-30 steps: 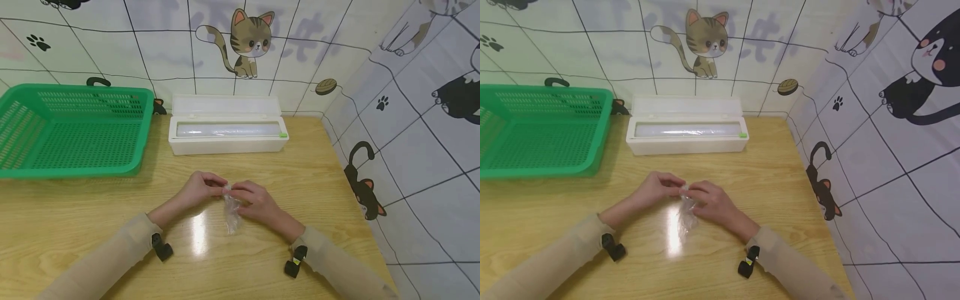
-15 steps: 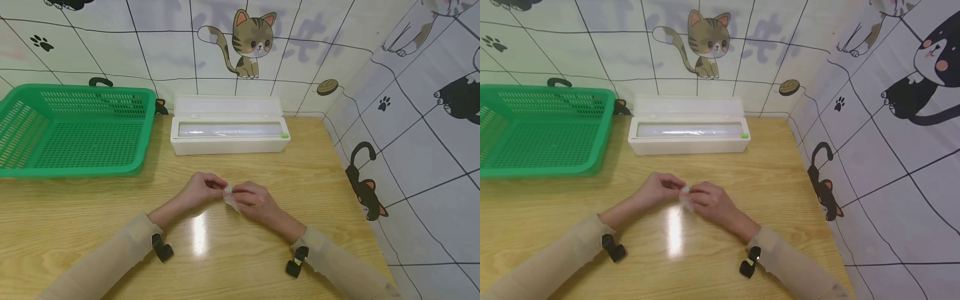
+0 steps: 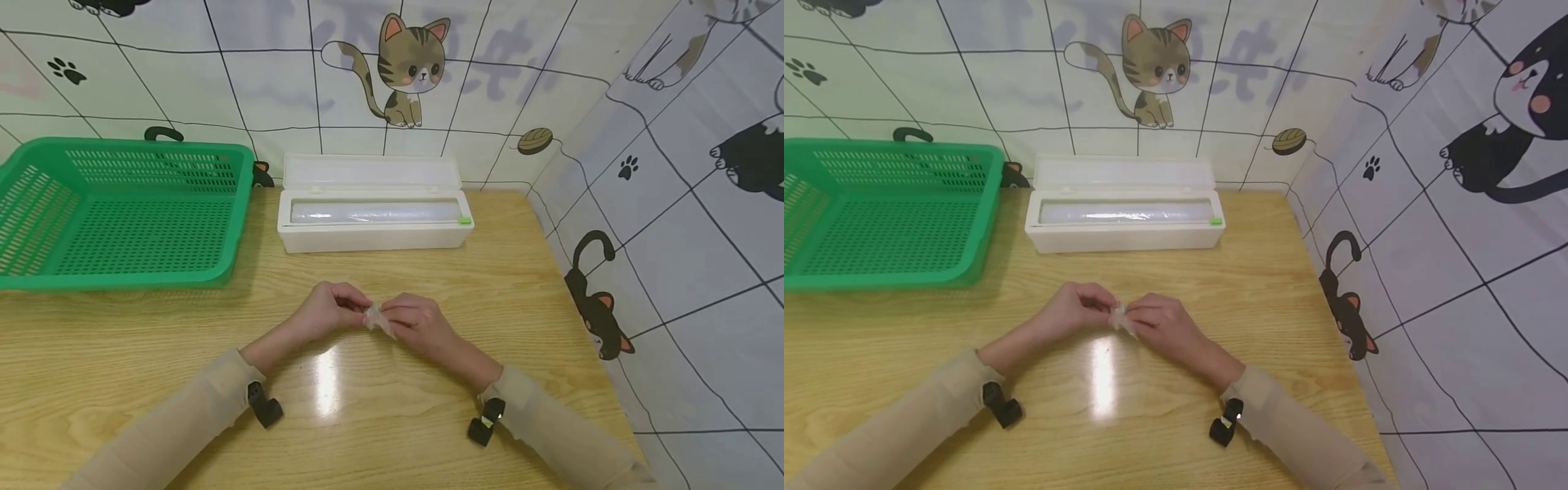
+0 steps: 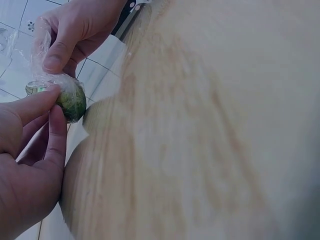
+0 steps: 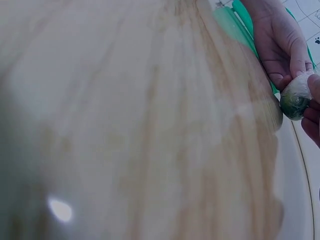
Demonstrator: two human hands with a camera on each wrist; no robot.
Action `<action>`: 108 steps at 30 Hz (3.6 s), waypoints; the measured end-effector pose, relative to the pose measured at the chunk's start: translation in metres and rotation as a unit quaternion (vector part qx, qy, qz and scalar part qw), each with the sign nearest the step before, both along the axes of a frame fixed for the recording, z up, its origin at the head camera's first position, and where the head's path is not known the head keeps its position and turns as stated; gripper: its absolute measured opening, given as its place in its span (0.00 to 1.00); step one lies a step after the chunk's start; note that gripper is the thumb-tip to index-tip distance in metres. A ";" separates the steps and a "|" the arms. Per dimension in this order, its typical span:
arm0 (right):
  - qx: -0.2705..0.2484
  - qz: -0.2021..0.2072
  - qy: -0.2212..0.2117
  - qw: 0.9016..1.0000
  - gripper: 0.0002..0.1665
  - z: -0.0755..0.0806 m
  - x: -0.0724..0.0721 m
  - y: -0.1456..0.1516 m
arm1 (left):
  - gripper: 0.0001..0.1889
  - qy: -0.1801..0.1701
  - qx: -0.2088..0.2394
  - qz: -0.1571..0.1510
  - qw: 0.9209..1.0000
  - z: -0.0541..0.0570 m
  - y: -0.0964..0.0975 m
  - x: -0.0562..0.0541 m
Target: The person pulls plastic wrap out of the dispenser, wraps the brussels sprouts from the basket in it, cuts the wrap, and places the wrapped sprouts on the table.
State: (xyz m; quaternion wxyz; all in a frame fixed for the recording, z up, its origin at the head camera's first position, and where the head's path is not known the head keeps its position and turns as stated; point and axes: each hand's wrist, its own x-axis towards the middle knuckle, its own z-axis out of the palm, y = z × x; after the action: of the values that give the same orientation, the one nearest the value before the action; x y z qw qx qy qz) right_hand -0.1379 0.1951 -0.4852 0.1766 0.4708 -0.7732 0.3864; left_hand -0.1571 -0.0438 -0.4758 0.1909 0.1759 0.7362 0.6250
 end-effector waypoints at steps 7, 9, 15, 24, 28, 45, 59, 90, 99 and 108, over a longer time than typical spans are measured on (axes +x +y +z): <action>-0.045 -0.022 -0.105 0.993 0.10 0.000 0.003 -0.004 | 0.11 0.010 0.006 -0.003 1.000 -0.002 0.000 0.000; -0.057 -0.039 -0.139 0.988 0.09 0.001 0.005 -0.006 | 0.11 0.011 0.004 -0.004 1.000 -0.003 0.000 -0.001; -0.097 -0.091 -0.257 0.957 0.05 0.002 0.010 -0.010 | 0.12 0.012 -0.002 -0.014 1.000 -0.003 0.000 -0.002; -0.100 -0.142 -0.299 0.938 0.03 0.006 0.009 -0.011 | 0.11 0.005 -0.014 -0.026 1.000 0.001 -0.005 0.001; -0.106 -0.148 -0.293 0.939 0.02 0.006 0.008 -0.014 | 0.08 0.017 -0.034 -0.003 0.999 0.002 -0.002 0.001; -0.120 -0.137 -0.378 0.908 0.07 0.015 0.008 -0.017 | 0.06 0.019 -0.031 0.031 0.999 0.007 0.001 0.004; -0.111 -0.197 -0.359 0.906 0.04 0.017 0.003 -0.023 | 0.09 0.091 -0.053 0.031 0.994 0.018 0.004 0.006; -0.040 -0.156 -0.240 0.957 0.07 0.014 0.003 -0.016 | 0.10 0.429 -0.229 -0.047 0.873 0.017 0.010 0.009; -0.060 -0.092 -0.232 0.966 0.12 0.015 0.009 -0.009 | 0.14 0.436 -0.224 -0.069 0.869 0.017 0.009 0.011; -0.066 -0.052 -0.138 0.987 0.14 0.008 0.005 -0.008 | 0.10 0.398 -0.141 -0.047 0.905 0.014 0.004 0.009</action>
State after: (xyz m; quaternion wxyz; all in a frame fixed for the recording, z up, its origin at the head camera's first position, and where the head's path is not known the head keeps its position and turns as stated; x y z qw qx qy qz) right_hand -0.1331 0.1871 -0.4768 0.1186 0.3590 -0.7863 0.4886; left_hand -0.1479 -0.0400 -0.4614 -0.0662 0.4163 0.8219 0.3830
